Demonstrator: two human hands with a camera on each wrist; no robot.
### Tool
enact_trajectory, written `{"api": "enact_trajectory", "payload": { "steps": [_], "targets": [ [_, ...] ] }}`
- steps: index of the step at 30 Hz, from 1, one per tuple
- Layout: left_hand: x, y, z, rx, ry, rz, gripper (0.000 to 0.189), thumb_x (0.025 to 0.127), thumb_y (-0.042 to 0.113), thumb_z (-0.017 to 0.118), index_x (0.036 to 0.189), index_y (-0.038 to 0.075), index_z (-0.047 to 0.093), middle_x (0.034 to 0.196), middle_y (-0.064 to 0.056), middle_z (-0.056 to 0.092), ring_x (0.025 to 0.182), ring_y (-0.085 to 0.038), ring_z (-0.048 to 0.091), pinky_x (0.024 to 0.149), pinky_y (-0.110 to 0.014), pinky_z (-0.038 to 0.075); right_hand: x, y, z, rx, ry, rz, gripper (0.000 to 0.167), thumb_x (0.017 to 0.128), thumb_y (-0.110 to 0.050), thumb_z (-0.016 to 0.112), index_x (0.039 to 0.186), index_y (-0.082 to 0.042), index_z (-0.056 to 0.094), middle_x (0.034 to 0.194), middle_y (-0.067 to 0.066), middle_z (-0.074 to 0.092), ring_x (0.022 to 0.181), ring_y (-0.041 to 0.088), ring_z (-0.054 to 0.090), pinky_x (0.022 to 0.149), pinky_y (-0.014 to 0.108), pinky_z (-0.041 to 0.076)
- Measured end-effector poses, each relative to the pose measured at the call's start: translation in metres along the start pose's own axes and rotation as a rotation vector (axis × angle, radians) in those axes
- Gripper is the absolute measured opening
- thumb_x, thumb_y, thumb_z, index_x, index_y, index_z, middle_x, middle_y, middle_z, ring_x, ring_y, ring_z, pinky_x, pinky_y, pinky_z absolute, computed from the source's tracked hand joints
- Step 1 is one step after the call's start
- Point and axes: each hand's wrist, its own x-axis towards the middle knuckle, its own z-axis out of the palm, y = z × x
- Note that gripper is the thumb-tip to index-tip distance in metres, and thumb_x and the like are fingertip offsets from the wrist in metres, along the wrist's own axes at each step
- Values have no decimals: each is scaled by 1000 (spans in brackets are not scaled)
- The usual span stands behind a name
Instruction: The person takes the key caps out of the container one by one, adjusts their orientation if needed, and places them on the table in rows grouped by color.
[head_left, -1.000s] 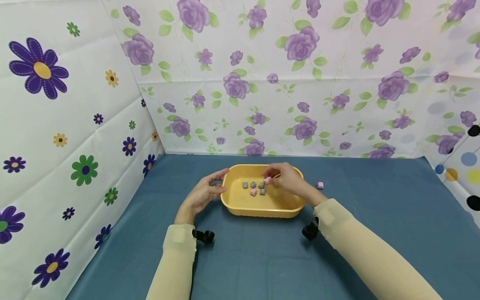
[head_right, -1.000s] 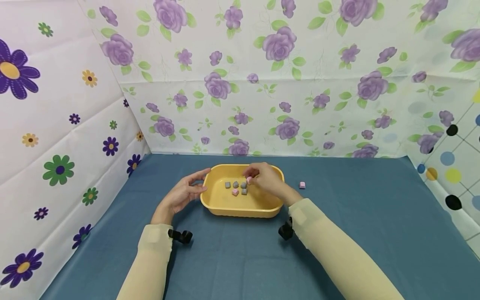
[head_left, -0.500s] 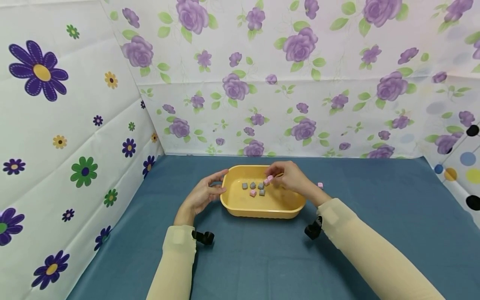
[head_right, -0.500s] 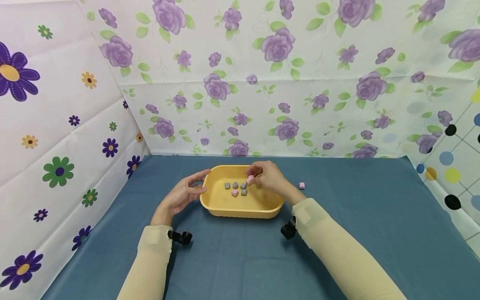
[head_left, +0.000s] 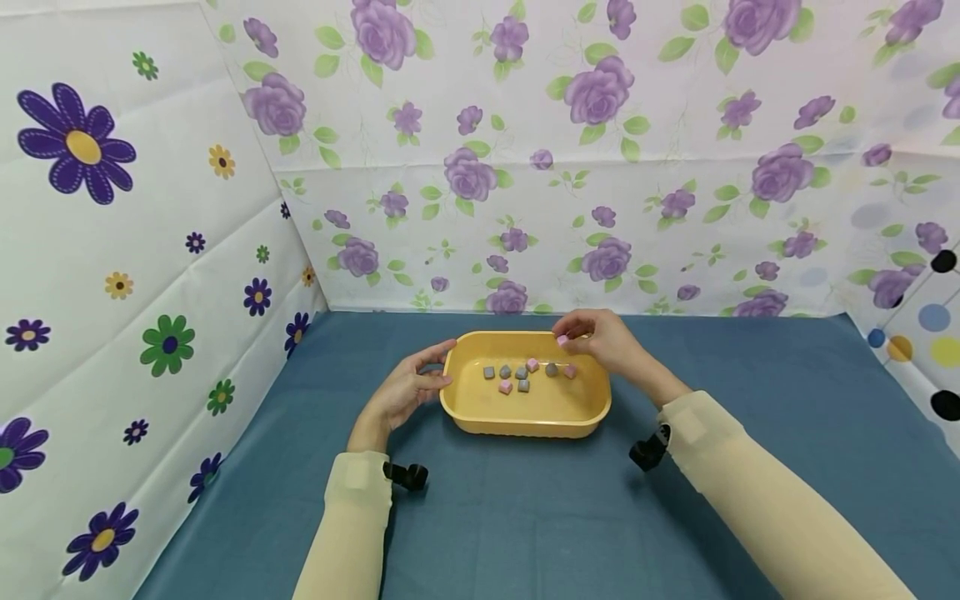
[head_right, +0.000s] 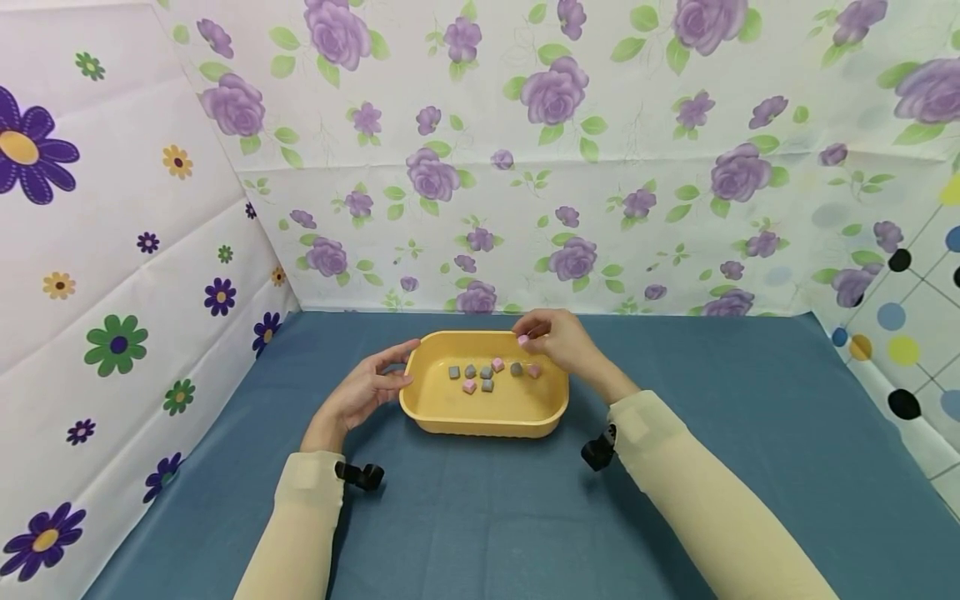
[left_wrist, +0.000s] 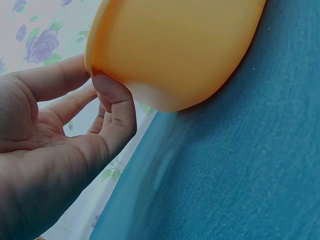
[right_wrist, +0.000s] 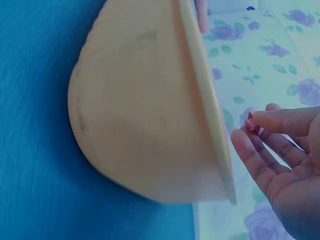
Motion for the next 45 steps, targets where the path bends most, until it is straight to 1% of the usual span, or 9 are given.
{"api": "enact_trajectory", "payload": {
  "steps": [6,10,13,20,31,39,42,45],
  "targets": [
    [0,-1,-1,-10,-5,5,67,100,-7,61,161,15,42,133,-16,40,94,-18,56,78,-26,57,-6,5,-19,-19,11,21,21,101,-8,70,120,-1,73,120,17,70,110,33,63,92,48,55],
    [0,-1,-1,-11,-6,4,67,101,-7,61,161,15,42,133,-16,41,95,-18,56,79,-26,57,-11,10,-32,-11,15,51,21,101,-9,69,121,-4,73,121,17,69,112,33,62,93,52,55],
    [0,-1,-1,-8,-2,2,67,101,-7,61,161,16,43,133,-16,41,96,-19,56,79,-26,57,-15,15,-41,-11,16,58,22,101,-9,69,123,-4,72,122,18,68,113,34,61,95,56,52],
    [1,-1,0,-8,3,1,67,101,-6,62,161,16,43,128,-13,42,92,-18,55,76,-26,56,-22,27,-57,-12,17,78,25,101,-10,70,124,-2,70,126,19,66,113,35,62,97,59,51],
    [1,-1,0,-2,9,-1,66,101,-6,62,160,16,44,129,-12,43,93,-18,55,76,-25,55,-29,44,-72,-59,49,104,26,100,-8,69,125,1,69,124,22,66,111,37,63,95,59,51],
    [1,-1,-1,-9,7,-3,66,101,-6,61,160,16,44,128,-12,43,97,-21,57,77,-26,55,-34,52,-80,-62,62,79,25,100,-5,69,124,4,69,121,25,65,105,34,66,88,49,58],
    [1,-1,-1,-9,5,-1,66,101,-6,61,160,16,43,128,-12,43,97,-21,56,77,-26,55,-36,57,-83,-68,59,85,25,100,-4,69,124,4,68,122,26,64,106,35,65,89,51,58],
    [1,-1,-1,-15,1,2,66,101,-6,61,161,16,43,129,-13,42,96,-20,56,76,-26,55,-38,63,-86,-79,54,110,26,101,-5,68,126,5,67,127,25,62,108,38,64,92,55,56]
  ]
}}
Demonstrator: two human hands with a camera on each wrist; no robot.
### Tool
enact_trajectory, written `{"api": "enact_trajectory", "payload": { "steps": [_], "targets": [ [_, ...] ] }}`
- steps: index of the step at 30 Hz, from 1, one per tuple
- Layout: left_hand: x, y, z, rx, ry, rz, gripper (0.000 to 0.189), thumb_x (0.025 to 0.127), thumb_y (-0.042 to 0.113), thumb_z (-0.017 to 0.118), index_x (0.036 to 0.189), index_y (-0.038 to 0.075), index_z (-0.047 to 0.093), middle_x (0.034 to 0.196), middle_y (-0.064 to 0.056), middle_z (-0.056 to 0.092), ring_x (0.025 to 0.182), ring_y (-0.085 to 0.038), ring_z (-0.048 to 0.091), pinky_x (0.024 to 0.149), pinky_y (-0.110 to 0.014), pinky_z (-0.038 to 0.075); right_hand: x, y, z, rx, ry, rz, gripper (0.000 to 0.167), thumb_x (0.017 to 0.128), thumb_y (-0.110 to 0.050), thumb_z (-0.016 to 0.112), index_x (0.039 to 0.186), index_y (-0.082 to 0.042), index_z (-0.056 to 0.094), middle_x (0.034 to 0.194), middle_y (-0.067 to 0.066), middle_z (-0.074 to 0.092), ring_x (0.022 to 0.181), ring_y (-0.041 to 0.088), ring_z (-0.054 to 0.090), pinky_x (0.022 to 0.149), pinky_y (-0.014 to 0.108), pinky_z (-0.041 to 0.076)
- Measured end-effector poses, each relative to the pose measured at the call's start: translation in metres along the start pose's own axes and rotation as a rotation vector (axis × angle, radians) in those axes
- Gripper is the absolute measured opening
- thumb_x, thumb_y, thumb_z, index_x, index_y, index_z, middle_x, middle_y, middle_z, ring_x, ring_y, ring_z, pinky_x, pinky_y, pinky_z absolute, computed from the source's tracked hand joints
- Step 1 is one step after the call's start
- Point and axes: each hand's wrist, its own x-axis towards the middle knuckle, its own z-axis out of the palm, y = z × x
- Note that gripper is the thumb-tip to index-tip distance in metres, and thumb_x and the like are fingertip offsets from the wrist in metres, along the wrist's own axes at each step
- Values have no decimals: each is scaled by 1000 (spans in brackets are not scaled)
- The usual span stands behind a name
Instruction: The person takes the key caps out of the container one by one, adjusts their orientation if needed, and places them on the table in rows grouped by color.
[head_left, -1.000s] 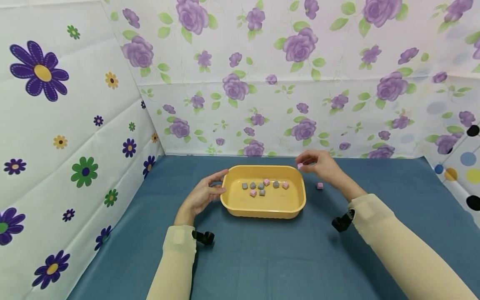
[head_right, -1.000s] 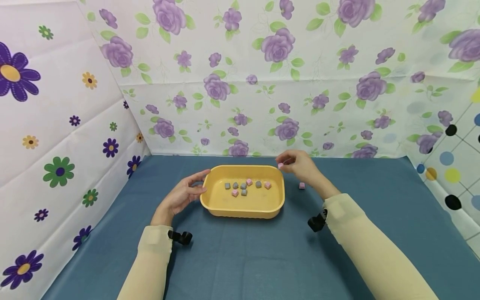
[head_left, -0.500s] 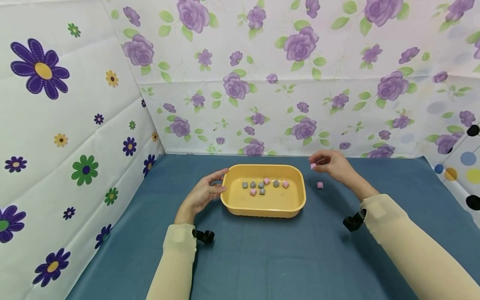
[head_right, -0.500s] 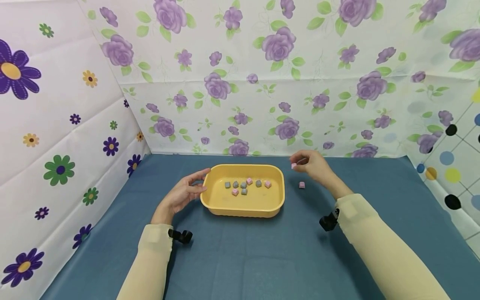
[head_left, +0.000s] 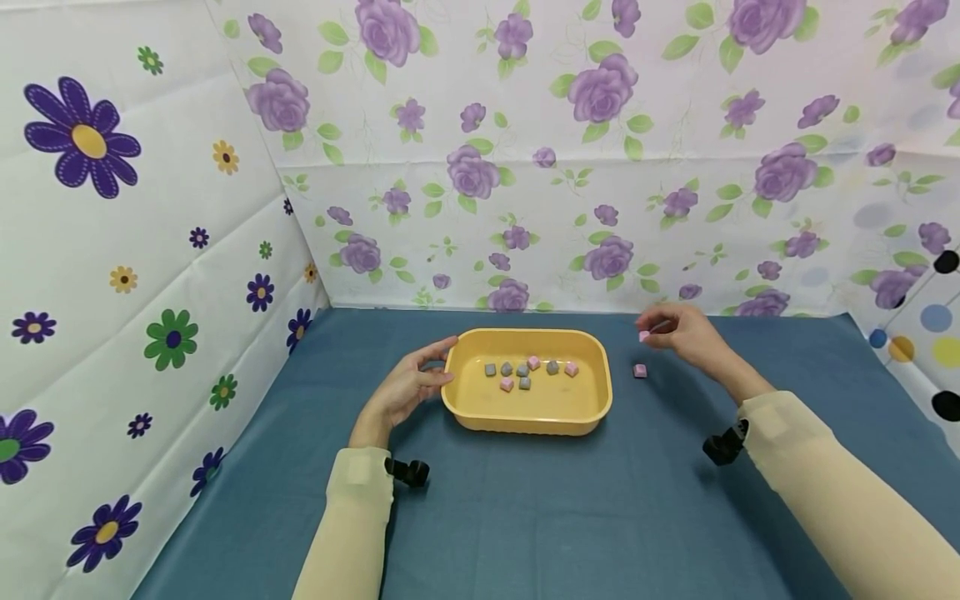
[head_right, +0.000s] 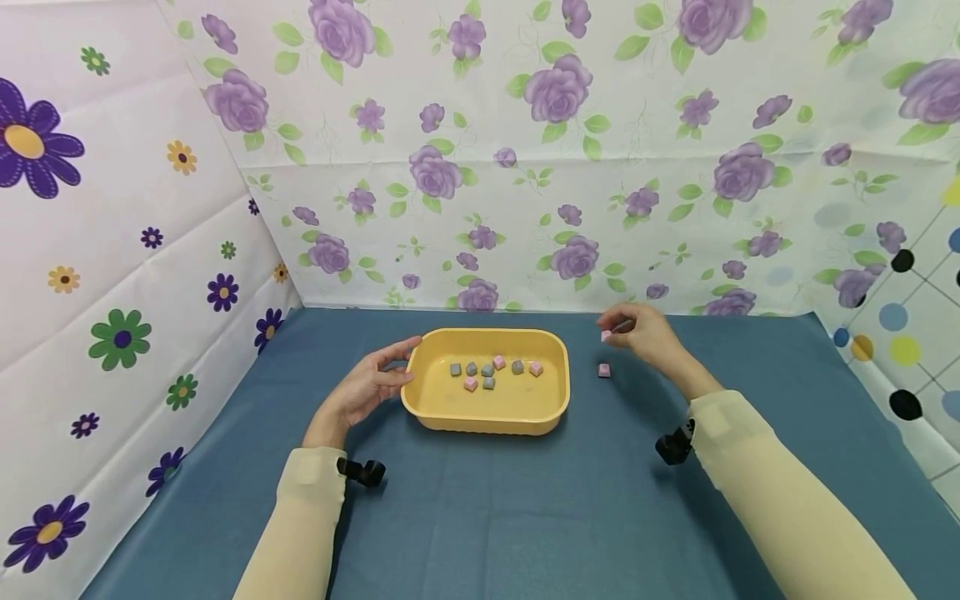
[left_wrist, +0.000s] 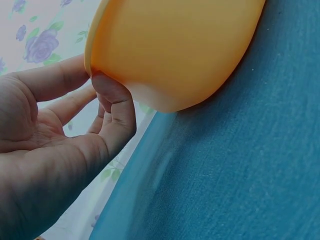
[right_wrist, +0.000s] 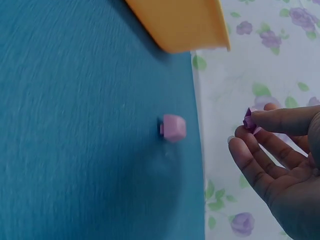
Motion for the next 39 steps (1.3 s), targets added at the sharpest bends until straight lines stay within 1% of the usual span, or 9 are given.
{"api": "enact_trajectory", "payload": {
  "steps": [4,11,17,28,34,39],
  "targets": [
    [0,0,0,-3,-3,2,66,101,-6,61,161,17,43,129,-13,42,96,-19,56,76,-26,56,-3,7,-3,-18,-6,24,30,101,-4,67,129,7,65,130,26,60,110,40,64,93,57,55],
    [0,-1,0,8,-7,4,66,101,-5,62,161,16,43,128,-13,43,93,-19,54,75,-26,55,-7,20,-6,-51,-30,32,30,99,2,66,128,9,64,120,26,62,104,38,67,89,53,58],
    [-1,0,0,10,-3,9,66,101,-5,62,160,16,43,128,-13,43,91,-18,55,74,-26,55,-10,28,-5,-80,-54,47,30,100,0,67,129,8,65,119,25,63,103,37,67,87,51,59],
    [1,-2,-1,9,-5,7,66,101,-5,61,161,16,43,128,-13,43,91,-18,55,74,-26,56,-14,38,2,-100,-61,36,29,97,4,66,125,10,66,112,24,65,97,35,68,79,45,60],
    [1,-2,-2,12,-6,9,66,101,-5,61,161,16,43,129,-13,43,91,-17,56,75,-26,56,-14,42,5,-107,-66,42,29,97,3,67,125,8,67,113,24,65,97,33,67,76,44,59],
    [0,-1,-1,12,-9,14,66,101,-5,61,161,16,43,129,-13,43,91,-17,56,75,-27,56,-13,45,5,-126,-69,33,28,96,3,68,124,7,68,111,22,66,96,32,66,74,42,57]
  ]
}}
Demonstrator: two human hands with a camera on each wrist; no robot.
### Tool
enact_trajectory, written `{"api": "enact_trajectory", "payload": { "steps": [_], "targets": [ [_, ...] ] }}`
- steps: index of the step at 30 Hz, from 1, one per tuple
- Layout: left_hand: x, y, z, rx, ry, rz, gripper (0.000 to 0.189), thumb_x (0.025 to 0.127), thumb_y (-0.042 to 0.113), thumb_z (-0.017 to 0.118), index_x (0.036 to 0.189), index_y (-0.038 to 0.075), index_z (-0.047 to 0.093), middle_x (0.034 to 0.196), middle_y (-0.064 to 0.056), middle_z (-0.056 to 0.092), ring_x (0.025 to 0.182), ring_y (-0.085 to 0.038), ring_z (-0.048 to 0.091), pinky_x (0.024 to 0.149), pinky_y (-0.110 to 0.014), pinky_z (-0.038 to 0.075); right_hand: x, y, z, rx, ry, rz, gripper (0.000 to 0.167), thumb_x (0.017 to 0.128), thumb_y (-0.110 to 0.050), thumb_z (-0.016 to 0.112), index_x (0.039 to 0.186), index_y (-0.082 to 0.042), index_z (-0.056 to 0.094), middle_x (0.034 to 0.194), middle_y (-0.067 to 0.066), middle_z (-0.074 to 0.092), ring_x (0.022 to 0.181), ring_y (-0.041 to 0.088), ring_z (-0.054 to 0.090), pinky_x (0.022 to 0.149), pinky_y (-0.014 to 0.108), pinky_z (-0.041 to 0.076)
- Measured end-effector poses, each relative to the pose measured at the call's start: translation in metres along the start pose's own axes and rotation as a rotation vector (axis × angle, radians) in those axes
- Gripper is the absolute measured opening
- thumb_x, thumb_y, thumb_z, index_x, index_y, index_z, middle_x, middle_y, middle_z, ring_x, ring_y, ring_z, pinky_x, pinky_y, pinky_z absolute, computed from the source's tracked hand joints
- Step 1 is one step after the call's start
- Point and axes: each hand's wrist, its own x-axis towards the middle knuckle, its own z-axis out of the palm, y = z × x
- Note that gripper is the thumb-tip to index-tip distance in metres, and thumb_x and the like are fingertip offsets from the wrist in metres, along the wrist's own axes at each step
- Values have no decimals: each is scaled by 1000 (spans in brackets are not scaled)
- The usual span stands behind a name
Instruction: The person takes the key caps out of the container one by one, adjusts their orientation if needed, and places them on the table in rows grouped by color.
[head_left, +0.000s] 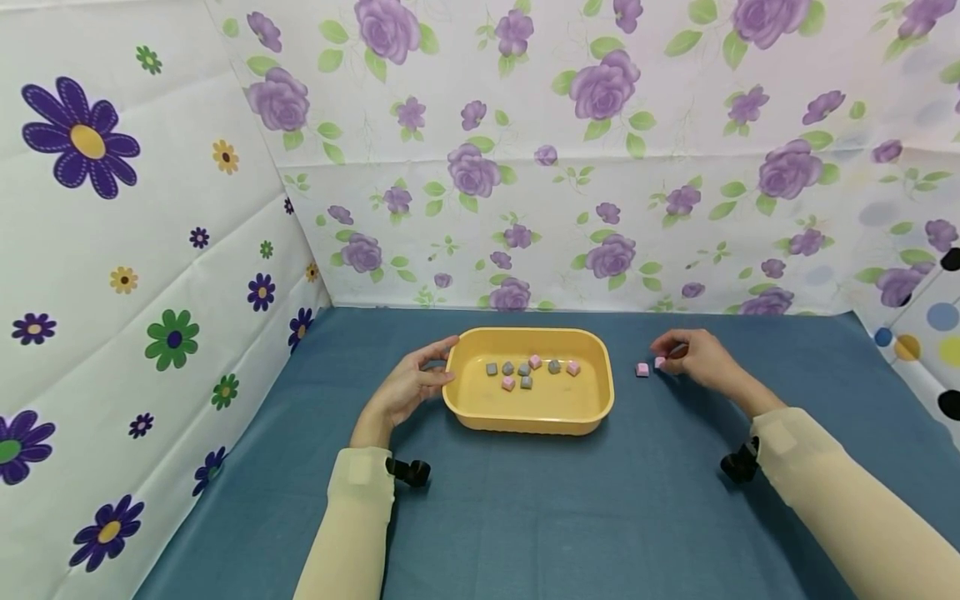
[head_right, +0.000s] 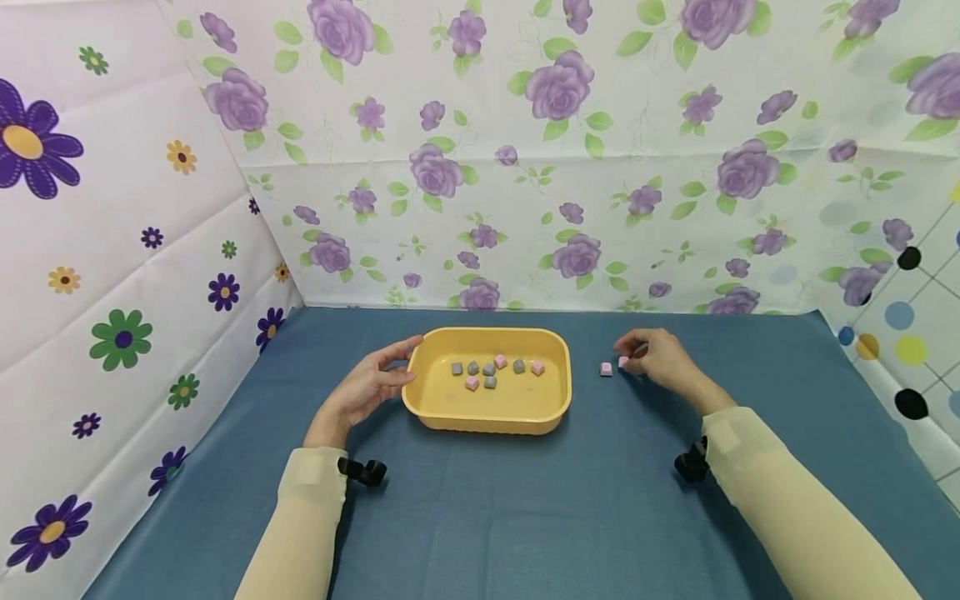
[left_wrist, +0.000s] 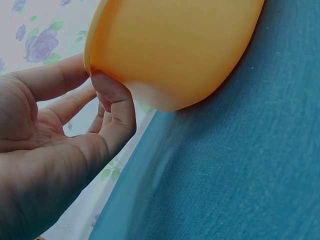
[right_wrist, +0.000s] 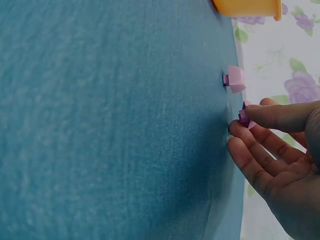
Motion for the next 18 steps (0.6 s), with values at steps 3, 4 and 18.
{"api": "enact_trajectory", "payload": {
  "steps": [3,4,18],
  "targets": [
    [-1,1,1,1,0,1,66,101,-5,62,161,16,43,129,-13,43,91,-17,55,75,-27,56,0,0,0,-15,2,-8,27,95,4,69,122,6,69,107,20,66,92,30,64,72,39,55],
    [-1,1,1,1,1,1,66,101,-5,62,161,16,43,129,-13,42,90,-17,55,75,-27,56,0,0,1,-19,3,-13,26,95,4,70,121,6,70,106,19,67,90,29,63,71,37,54],
    [0,0,0,-5,0,2,66,101,-6,61,161,16,43,129,-13,43,91,-17,56,75,-26,56,0,4,7,-35,-1,-13,26,93,3,74,118,4,71,103,16,68,89,26,60,74,37,51]
  ]
}}
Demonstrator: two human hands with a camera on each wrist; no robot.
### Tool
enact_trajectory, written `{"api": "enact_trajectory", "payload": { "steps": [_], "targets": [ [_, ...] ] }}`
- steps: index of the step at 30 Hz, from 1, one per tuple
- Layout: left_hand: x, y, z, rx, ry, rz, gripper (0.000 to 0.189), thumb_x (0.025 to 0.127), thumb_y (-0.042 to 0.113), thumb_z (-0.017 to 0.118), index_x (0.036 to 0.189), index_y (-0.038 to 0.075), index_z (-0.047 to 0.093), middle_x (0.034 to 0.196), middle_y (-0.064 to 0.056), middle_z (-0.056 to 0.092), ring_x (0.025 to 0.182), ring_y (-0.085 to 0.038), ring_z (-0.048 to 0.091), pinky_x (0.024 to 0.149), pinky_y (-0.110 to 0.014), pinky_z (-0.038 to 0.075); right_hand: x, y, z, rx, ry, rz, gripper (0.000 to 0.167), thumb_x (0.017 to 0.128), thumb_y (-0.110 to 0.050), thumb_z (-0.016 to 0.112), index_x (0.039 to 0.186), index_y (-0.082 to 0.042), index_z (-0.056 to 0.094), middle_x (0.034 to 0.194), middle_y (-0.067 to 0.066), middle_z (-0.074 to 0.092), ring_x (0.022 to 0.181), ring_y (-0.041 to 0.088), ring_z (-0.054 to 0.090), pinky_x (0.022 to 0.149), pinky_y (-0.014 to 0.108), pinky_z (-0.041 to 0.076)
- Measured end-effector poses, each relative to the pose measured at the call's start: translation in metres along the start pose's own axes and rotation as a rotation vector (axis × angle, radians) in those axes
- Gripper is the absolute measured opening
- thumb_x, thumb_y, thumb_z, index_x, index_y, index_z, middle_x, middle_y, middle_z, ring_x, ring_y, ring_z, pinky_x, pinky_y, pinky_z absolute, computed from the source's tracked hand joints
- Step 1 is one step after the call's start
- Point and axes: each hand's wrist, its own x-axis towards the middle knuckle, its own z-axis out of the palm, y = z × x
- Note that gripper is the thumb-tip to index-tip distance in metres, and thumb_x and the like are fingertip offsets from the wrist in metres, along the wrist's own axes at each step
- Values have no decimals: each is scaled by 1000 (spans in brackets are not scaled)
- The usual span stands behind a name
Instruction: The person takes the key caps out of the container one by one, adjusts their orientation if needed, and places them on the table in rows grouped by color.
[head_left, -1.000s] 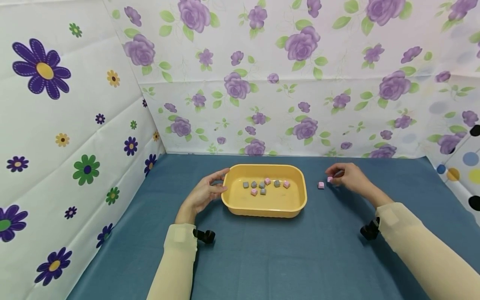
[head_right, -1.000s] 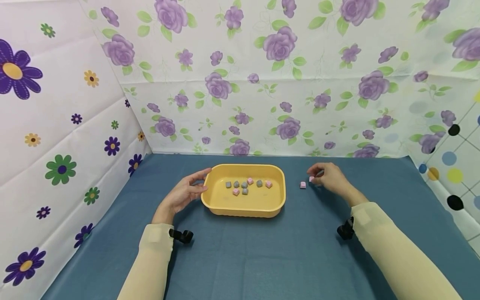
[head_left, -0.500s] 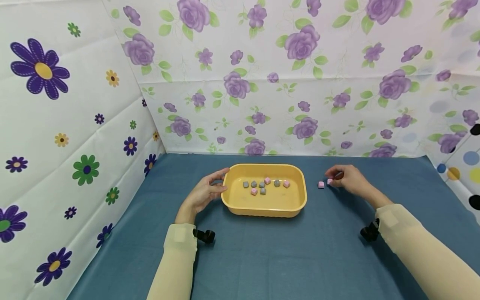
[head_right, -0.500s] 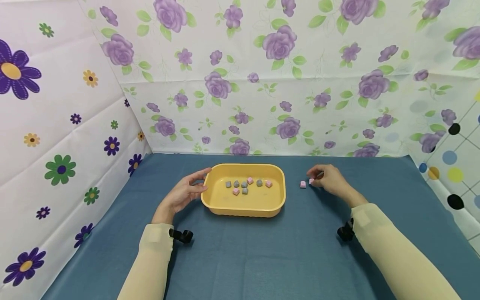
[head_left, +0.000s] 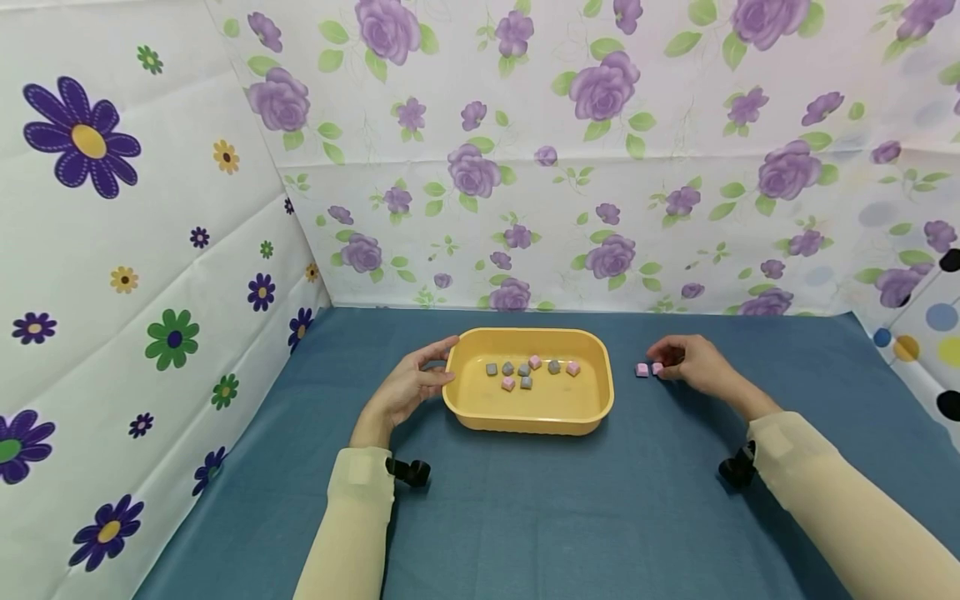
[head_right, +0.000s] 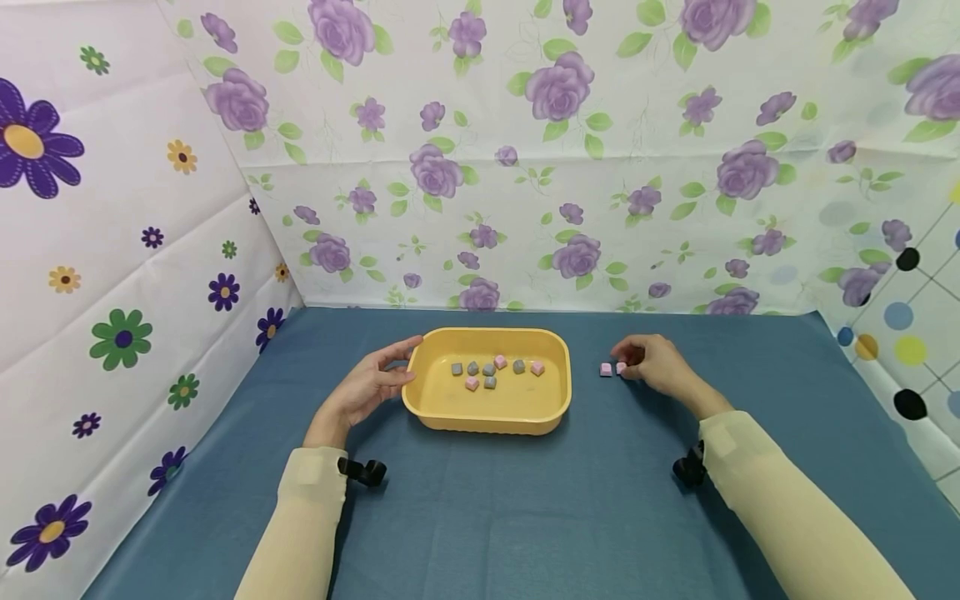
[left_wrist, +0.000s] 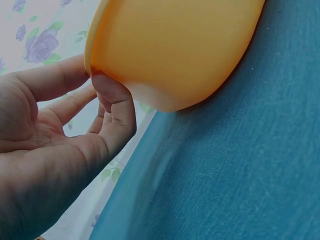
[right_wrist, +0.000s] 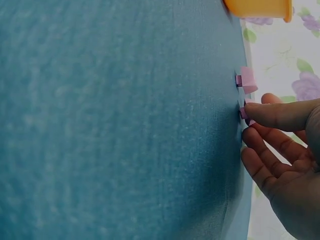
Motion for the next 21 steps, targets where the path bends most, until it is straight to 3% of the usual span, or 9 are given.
{"api": "enact_trajectory", "payload": {
  "steps": [15,21],
  "targets": [
    [-1,1,1,6,9,-2,66,101,-6,62,160,16,44,128,-13,43,89,-17,53,74,-26,56,0,2,-1,16,-18,0,27,92,4,73,119,3,71,104,16,68,89,27,60,72,37,52],
    [-1,1,1,6,6,-3,66,101,-5,62,160,16,43,128,-13,43,89,-18,54,73,-25,55,-2,-7,-11,55,-13,-5,30,94,-1,74,124,4,69,114,22,68,99,33,63,77,43,55]
  ]
}}
